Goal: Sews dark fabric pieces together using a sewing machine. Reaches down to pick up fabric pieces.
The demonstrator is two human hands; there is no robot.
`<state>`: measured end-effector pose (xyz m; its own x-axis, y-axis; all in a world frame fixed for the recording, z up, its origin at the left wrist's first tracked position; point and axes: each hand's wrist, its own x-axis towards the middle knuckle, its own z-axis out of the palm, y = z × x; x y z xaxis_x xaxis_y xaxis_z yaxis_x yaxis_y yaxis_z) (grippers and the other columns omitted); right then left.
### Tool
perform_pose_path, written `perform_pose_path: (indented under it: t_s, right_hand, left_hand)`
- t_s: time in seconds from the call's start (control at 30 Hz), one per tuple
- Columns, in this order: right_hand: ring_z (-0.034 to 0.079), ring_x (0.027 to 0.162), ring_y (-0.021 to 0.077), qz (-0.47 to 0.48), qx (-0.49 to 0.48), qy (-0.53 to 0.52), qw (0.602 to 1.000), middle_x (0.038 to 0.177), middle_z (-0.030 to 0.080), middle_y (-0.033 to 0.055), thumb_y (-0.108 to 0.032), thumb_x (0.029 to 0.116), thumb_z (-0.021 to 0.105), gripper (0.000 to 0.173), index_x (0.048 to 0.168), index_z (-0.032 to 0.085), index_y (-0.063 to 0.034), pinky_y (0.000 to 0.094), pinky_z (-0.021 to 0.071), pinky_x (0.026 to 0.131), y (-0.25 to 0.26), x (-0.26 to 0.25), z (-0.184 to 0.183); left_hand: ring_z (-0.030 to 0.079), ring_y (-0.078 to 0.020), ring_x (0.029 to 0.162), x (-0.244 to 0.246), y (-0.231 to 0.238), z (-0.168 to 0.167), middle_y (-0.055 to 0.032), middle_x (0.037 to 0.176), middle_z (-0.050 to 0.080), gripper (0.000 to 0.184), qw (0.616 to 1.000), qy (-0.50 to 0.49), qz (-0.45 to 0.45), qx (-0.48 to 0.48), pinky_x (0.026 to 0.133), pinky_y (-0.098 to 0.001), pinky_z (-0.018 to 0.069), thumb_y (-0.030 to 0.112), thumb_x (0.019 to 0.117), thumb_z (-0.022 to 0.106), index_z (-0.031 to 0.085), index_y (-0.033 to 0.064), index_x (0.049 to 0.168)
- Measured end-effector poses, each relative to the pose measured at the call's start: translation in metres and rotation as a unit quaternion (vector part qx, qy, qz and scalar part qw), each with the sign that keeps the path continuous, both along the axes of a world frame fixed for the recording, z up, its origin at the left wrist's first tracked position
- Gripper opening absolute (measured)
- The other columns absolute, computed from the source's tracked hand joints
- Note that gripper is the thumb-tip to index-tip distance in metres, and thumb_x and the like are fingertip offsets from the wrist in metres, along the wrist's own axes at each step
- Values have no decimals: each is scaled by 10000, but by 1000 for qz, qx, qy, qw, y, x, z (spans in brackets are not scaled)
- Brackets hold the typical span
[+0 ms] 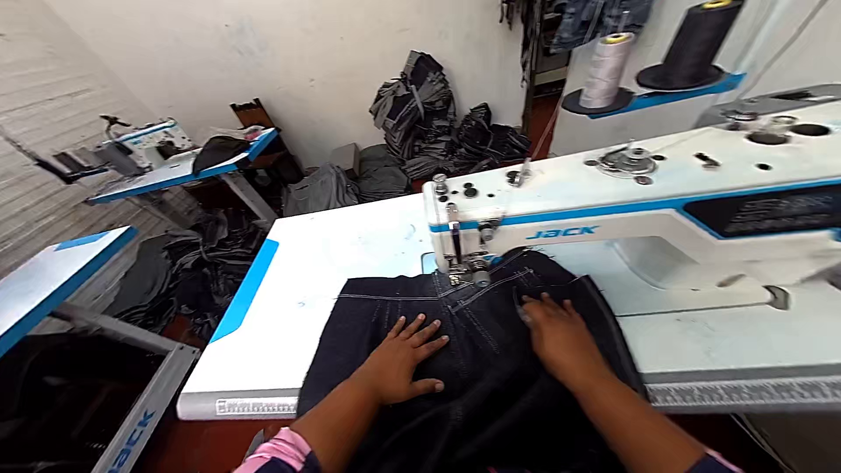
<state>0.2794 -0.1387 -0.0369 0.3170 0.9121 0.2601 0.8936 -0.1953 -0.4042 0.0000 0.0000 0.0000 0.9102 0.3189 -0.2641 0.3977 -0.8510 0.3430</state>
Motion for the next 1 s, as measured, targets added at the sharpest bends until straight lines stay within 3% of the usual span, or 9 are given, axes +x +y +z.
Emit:
perform_pose_path:
  t_s: [0.13,0.23,0.33,0.47,0.57,0.67,0.77,0.87,1.0]
  right_hand:
    - [561,1308,491,83,56,-3,995,1290,674,257,-106,1020,445,359,1211,690,73,677,344,1146,-13,80,-14]
    - [570,1301,488,51,39,46,997,1294,676,249,-155,1023,433,384,1199,694,65,671,355,1139,-27,83,-11]
    - [662,936,419,-49,80,162,982,994,668,289,-104,1033,463,289,1151,624,105,649,490,831,-41,86,11]
    - [577,812,-7,-238,245,316,885,970,580,37,-126,1066,430,253,1217,537,47,224,523,763,-68,68,56]
    - [579,841,-138,-167,315,273,894,938,592,-89,-39,1024,435,173,1123,500,87,115,521,801,-92,34,65]
    - [690,850,155,83,267,52,959,872,695,179,-76,1048,489,236,925,603,90,314,563,794,-96,-17,73]
    - [724,981,210,360,184,-115,907,1094,764,72,-87,1059,477,200,1039,672,-127,359,552,834,-51,-64,84]
    - [724,864,193,479,187,-184,838,1054,766,39,-65,1030,497,214,1054,689,-157,326,551,713,-12,-89,61]
    - [719,1077,259,375,166,-180,894,1159,745,60,-91,890,658,402,1277,653,-198,447,584,880,8,-76,31]
  left_hand:
    - [203,-411,1563,23,-49,-18,-155,1671,306,733,996,-72,2,48,1221,-685,133,495,956,639,428,164,1575]
    - [109,-374,1590,23,-37,-12,-134,1706,217,734,999,-38,-38,5,1248,-640,52,532,1010,539,337,172,1617]
    - [209,-356,1572,17,-15,1,-173,1654,332,667,987,-149,5,-67,1269,-593,92,469,1045,473,418,52,1563]
    - [96,-313,1599,20,-4,-3,-123,1710,204,788,993,-63,96,9,1267,-602,23,632,1033,355,308,110,1621]
    - [42,-355,1598,19,-6,-7,-147,1722,129,853,997,-8,75,18,1247,-636,-6,682,1004,370,257,123,1639]
    - [299,-316,1547,7,-12,1,-183,1619,394,887,980,-164,84,-68,1274,-543,138,685,1019,246,448,-14,1526]
    - [686,-150,1137,10,-31,32,-110,1308,664,949,815,-325,231,-420,942,-329,576,709,985,362,409,-110,1464]
    - [705,-108,1012,11,-20,42,-104,1216,682,500,727,-308,351,-503,900,-287,596,84,1009,579,430,-43,1469]
    - [732,-129,956,-16,8,31,-104,1140,721,438,704,-352,412,-458,860,-296,616,-61,973,571,510,-23,1405]
